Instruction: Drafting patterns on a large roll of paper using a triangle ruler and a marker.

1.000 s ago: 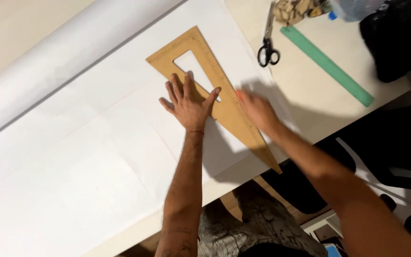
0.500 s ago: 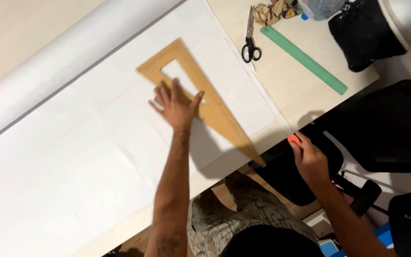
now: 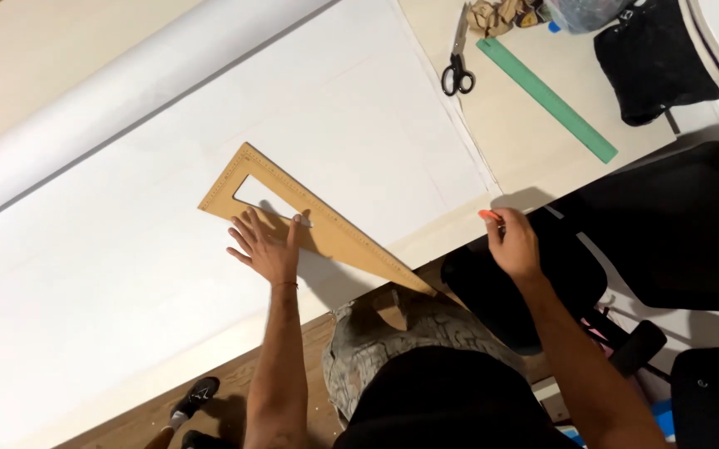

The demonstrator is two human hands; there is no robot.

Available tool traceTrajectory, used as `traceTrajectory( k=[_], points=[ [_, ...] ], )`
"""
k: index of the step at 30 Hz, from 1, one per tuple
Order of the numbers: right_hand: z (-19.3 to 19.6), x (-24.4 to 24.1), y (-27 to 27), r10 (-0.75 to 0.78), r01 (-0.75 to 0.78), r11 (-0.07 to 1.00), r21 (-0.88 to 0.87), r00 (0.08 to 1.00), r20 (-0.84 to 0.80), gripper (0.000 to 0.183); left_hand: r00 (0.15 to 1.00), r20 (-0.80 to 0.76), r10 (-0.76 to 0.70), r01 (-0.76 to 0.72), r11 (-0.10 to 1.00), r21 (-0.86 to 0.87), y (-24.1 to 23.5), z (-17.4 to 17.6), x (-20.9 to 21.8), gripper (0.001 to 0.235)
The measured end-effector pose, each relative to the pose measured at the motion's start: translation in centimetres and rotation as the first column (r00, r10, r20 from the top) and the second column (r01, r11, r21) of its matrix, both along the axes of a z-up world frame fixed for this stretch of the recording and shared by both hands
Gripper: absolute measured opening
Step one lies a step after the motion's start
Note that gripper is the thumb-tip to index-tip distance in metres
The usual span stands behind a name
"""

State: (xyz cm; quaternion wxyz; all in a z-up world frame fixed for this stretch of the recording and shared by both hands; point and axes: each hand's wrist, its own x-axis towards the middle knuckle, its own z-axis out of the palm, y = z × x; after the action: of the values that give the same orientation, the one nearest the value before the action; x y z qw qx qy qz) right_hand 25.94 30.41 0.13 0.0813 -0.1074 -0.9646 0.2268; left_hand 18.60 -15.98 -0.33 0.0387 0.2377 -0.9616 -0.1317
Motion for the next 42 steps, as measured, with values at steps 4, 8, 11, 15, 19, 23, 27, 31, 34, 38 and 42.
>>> traceTrajectory(
  k=[4,8,11,15,19,23,27,31,34,38,42],
  points=[
    [-1.5,-1.3,3.5,-0.061,0.058,0.996,-0.074,0.998,-0.032,0.022,0.859,-0.393,-0.328,0.322,0.943,-0.082,0.7,-1.9,3.0,0.105],
    [-1.3,-2.9,5.0,-0.184,0.214,0.922,-0.323,0.975,0.121,0.028,0.843,-0.239,-0.482,0.496,0.868,-0.001,6.2,2.8,8.1,0.093],
    [-1.9,-3.8,5.7,-0.197,0.236,0.9,-0.365,0.97,0.143,0.028,0.901,-0.034,-0.432,0.433,0.894,0.113,8.7,2.5,10.0,0.091],
    [-3.9,-5.1,7.2,-0.16,0.207,0.923,-0.326,0.973,0.166,0.031,0.868,0.018,-0.496,0.488,0.86,0.151,10.6,2.2,11.1,0.101],
    [-4.0,-6.1,8.1,-0.166,0.209,0.914,-0.347,0.975,0.149,0.03,0.831,-0.094,-0.548,0.556,0.825,0.102,10.9,1.7,10.9,0.103],
    [-4.3,-7.1,5.4,-0.126,0.164,0.902,-0.399,0.985,0.121,0.028,0.818,-0.103,-0.567,0.575,0.811,0.104,11.2,1.1,9.3,0.097],
    [-0.8,-9.3,0.6,-0.039,0.028,0.891,-0.453,0.999,-0.013,0.025,0.772,-0.213,-0.599,0.629,0.768,0.12,12.4,1.2,5.8,0.082],
    [0.8,-10.6,-1.4,0.051,-0.049,0.895,-0.444,0.999,-0.008,0.023,0.679,-0.294,-0.673,0.725,0.677,0.127,13.9,0.9,0.4,0.078],
    [0.3,-10.5,-1.4,0.023,-0.021,0.918,-0.397,1.0,-0.001,0.022,0.62,-0.303,-0.724,0.777,0.619,0.111,15.3,0.3,-3.9,0.071],
    [0.2,-9.7,-1.9,0.023,-0.012,0.928,-0.372,0.999,0.025,0.021,0.592,-0.32,-0.74,0.802,0.582,0.138,18.3,-1.6,-7.4,0.086],
    [-0.6,-9.8,-1.7,0.001,-0.004,0.917,-0.399,1.0,-0.007,0.023,0.647,-0.322,-0.691,0.754,0.642,0.138,19.1,-1.3,-9.1,0.113]
  ],
)
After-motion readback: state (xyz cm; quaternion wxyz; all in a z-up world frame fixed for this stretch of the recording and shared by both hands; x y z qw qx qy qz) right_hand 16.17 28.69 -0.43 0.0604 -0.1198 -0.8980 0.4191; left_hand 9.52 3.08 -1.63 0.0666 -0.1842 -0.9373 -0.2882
